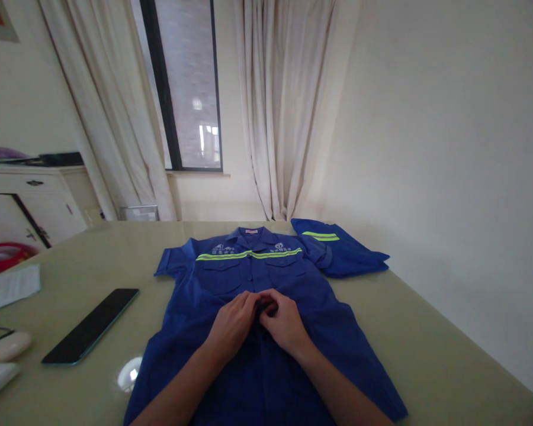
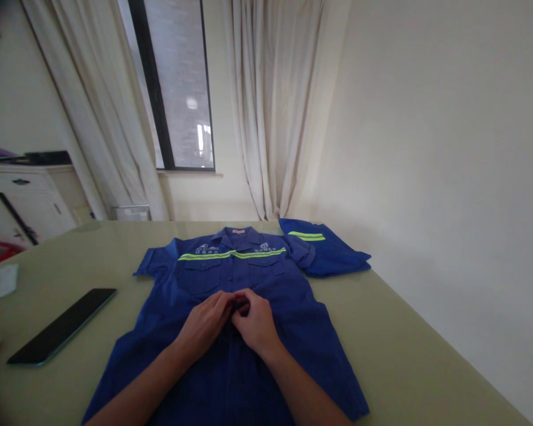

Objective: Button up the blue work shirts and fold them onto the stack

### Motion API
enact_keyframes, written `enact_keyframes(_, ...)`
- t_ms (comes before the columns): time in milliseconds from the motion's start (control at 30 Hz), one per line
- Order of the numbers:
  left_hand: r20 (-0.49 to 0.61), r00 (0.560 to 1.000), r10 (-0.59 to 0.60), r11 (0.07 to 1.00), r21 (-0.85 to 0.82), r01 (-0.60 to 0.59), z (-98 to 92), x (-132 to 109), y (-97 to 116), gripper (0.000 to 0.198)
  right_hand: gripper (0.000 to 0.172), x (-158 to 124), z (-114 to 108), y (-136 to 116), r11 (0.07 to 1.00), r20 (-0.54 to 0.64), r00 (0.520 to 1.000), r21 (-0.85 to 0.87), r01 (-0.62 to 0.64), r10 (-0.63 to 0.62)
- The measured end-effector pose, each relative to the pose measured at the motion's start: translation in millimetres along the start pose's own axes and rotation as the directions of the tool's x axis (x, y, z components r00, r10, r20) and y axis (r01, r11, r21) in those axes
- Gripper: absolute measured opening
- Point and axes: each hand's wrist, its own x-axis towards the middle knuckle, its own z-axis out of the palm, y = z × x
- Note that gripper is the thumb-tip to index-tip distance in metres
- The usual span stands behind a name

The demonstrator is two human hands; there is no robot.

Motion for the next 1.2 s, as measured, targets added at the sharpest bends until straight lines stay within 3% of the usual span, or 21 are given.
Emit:
enact_keyframes(133,-0.009,0.999,0.042,0.999,-0.002,-0.042,-0.9,-1,-1,0.024,0.033,2,0,8,0.979,0.047,0.995,0.183,-0.092,0.084)
enact_keyframes(233,-0.045,0.999,0.028,0.985,-0.167,-0.035,-1.3,0,-2,0.023,0.034,6,-1,16,0.935,0.073,0.985,0.31,-0.17,0.155)
enact_keyframes(367,-0.097,0.99,-0.098,0.889,-0.456,0.043,-0.2,3,-1,0.017,0.019,8,-3,12,0.988,-0.018,0.999,0.15,-0.028,0.031)
enact_keyframes(500,-0.017,0.967,-0.254,0.685,-0.709,0.167,2.3,7,-4,0.018,0.02,5,0,5,0.997,-0.046,0.996,-0.007,0.072,-0.073)
enact_keyframes(700,0.081,0.923,-0.375,0.453,-0.853,0.259,10.2,10,-16,0.022,0.023,3,4,7,0.989,-0.059,0.993,-0.112,0.095,-0.103)
enact_keyframes(833,0.068,0.894,-0.442,0.459,-0.839,0.291,10.7,10,-15,0.023,0.024,3,1,4,0.994,-0.036,0.997,-0.086,0.063,-0.066)
enact_keyframes(1000,0.107,0.914,-0.39,0.457,-0.84,0.293,8.3,8,-10,0.025,0.023,2,2,4,0.99,-0.043,0.994,-0.105,0.098,-0.103)
enact_keyframes(1200,0.019,0.965,-0.262,0.61,-0.771,0.181,7.1,4,-9,0.015,0.019,4,5,8,0.998,-0.087,0.995,-0.017,0.054,-0.055)
